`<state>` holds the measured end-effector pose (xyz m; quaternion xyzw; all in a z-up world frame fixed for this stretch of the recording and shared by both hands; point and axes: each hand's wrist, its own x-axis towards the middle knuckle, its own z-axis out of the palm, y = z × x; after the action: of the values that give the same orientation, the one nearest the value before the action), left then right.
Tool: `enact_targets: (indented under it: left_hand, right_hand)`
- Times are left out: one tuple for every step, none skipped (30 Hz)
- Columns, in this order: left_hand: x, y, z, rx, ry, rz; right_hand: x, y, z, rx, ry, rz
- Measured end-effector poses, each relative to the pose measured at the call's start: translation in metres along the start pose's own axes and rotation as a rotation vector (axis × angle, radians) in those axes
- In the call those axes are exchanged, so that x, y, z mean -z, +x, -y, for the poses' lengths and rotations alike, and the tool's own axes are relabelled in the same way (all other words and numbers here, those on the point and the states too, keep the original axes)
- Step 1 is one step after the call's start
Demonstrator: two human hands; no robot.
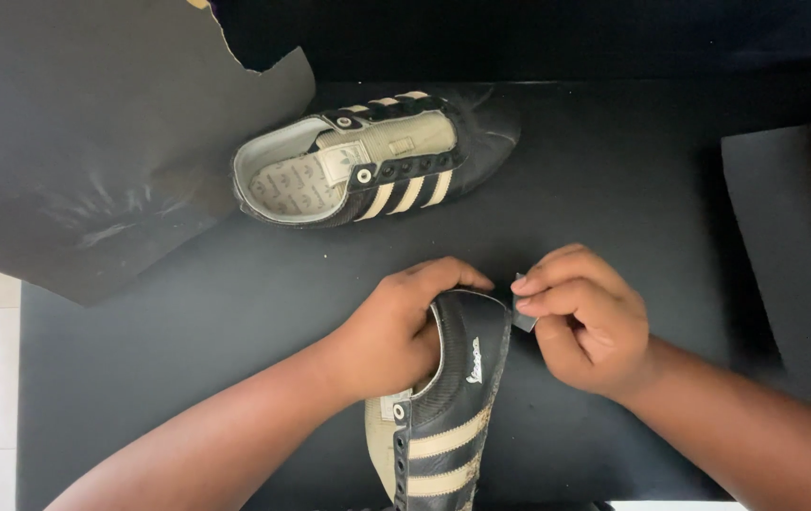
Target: Sanding the heel of a sneaker using a small piece of sandpaper to prepare the surface.
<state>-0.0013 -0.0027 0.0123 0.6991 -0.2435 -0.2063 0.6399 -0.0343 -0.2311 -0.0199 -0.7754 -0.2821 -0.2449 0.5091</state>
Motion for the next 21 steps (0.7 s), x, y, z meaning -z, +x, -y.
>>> enact_targets:
  left_hand:
    - [0.0,0.0,0.0,-0.003,0.003,0.0]
    - [-0.001,0.001,0.0,-0.007,-0.008,-0.006]
    - [-0.001,0.001,0.001,-0.011,-0.018,-0.012]
    - [-0.001,0.001,0.0,-0.015,-0.014,-0.012]
    - [0.0,0.001,-0.001,-0.014,-0.015,-0.01]
    - [0.001,0.001,-0.001,-0.014,-0.016,-0.008]
    - [0.001,0.001,0.0,-0.018,-0.01,-0.007]
    - [0.001,0.001,0.001,-0.026,-0.025,-0.008]
    - [0.001,0.001,0.001,-0.033,-0.04,-0.009]
    - [0.002,0.001,0.001,-0.035,-0.034,-0.007]
    - [0.002,0.001,0.0,-0.034,-0.029,-0.003]
    - [0.003,0.002,-0.001,-0.033,-0.024,0.001]
    - [0.002,0.002,0.0,-0.038,-0.018,0.002]
    - [0.002,0.001,0.001,-0.028,-0.039,-0.002]
    - [0.002,0.001,0.002,-0.017,-0.061,-0.008]
    - [0.002,0.001,0.003,-0.022,-0.055,-0.008]
    - [0.001,0.001,0.003,-0.017,-0.054,-0.008]
    - [0.001,0.0,0.004,-0.012,-0.052,-0.008]
    - [0.002,0.001,0.002,-0.014,-0.051,-0.011]
    - [0.003,0.002,0.001,-0.023,-0.049,-0.004]
    - [0.003,0.001,0.0,-0.027,-0.049,0.002]
  right_hand:
    - [0.001,0.001,0.001,0.004,-0.001,-0.002]
    - [0.002,0.001,0.002,-0.047,0.01,0.0]
    - [0.003,0.002,0.004,-0.096,0.02,0.001]
    - [0.003,0.001,0.003,-0.092,0.02,-0.002]
    - [0.003,0.0,0.002,-0.141,0.018,-0.029]
    - [0.003,-0.001,0.001,-0.19,0.016,-0.057]
    - [0.002,0.0,0.001,-0.185,0.016,-0.061]
    - [0.001,0.001,0.001,-0.198,0.022,-0.075]
    - [0.0,0.002,0.002,-0.213,0.03,-0.089]
    - [0.0,0.002,0.003,-0.209,0.031,-0.094]
    - [-0.001,0.002,0.004,-0.212,0.033,-0.087]
    - [-0.001,0.002,0.004,-0.215,0.036,-0.081]
    - [-0.002,0.002,0.006,-0.209,0.035,-0.086]
    - [-0.002,0.002,0.007,-0.217,0.033,-0.081]
    - [-0.003,0.002,0.008,-0.225,0.032,-0.075]
    - [-0.003,0.003,0.009,-0.219,0.032,-0.078]
    - [-0.003,0.004,0.011,-0.225,0.028,-0.079]
    - [-0.003,0.004,0.012,-0.231,0.024,-0.08]
    - [-0.003,0.004,0.012,-0.228,0.025,-0.079]
    - [-0.002,0.004,0.011,-0.23,0.021,-0.07]
    - [-0.002,0.002,0.012,-0.235,0.017,-0.059]
